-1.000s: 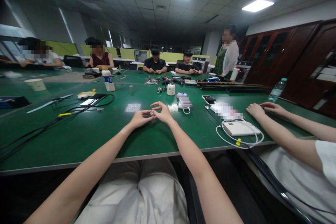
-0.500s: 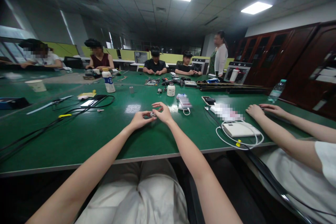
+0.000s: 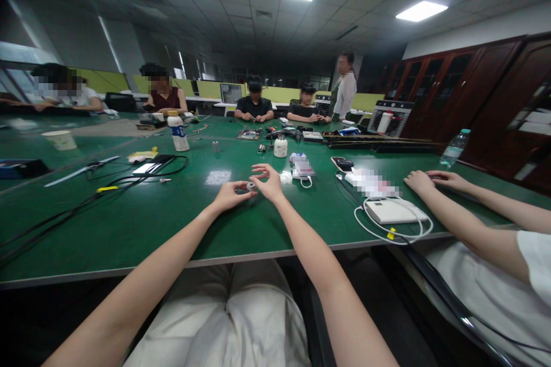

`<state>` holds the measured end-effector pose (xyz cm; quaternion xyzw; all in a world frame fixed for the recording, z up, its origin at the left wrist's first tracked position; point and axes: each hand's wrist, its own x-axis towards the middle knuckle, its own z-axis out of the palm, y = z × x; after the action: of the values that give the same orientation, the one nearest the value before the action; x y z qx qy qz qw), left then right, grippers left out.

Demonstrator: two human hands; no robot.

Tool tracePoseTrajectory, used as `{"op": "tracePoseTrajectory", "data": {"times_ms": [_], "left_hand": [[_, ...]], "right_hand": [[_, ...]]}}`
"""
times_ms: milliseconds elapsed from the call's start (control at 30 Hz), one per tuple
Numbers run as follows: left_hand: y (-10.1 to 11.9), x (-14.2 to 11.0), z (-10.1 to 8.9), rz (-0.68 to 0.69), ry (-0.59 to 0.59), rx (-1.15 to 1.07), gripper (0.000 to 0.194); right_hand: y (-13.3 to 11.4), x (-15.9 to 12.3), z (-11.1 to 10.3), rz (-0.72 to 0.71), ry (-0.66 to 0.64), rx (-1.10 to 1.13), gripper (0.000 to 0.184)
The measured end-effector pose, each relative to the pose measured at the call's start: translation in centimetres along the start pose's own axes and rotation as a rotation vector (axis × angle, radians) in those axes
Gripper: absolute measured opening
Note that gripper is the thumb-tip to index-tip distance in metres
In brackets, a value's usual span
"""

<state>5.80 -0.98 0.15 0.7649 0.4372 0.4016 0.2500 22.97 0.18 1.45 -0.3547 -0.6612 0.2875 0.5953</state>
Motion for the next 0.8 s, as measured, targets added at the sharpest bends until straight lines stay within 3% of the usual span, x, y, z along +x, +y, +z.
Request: {"op": "tracePoseTrajectory", "data": {"times_ms": [133, 300, 367, 633, 800], "left_hand": [[-0.4, 0.2, 0.0, -0.023, 0.026, 0.016, 0.047], [-1.2, 0.5, -0.2, -0.082, 0.085, 0.039, 0.048], [-1.4, 0.5, -0.2, -0.093, 0.098, 0.034, 0.047], [-1.4, 0.5, -0.1, -0.098, 0.11, 0.032, 0.046], [-1.6, 0.6, -0.1, -0.099, 0.104, 0.015, 0.048]], "right_hand": [[0.7, 0.7, -1.7, 0.111, -0.039, -0.027, 0.041], [2.1, 0.7, -3.8, 0.412, -0.38, -0.109, 0.075], [2.4, 0.7, -4.1, 0.476, -0.48, -0.075, 0.08], [2.6, 0.8, -4.2, 0.482, -0.571, 0.002, 0.076], [2.6, 0.7, -3.9, 0.418, -0.529, -0.052, 0.071]]}}
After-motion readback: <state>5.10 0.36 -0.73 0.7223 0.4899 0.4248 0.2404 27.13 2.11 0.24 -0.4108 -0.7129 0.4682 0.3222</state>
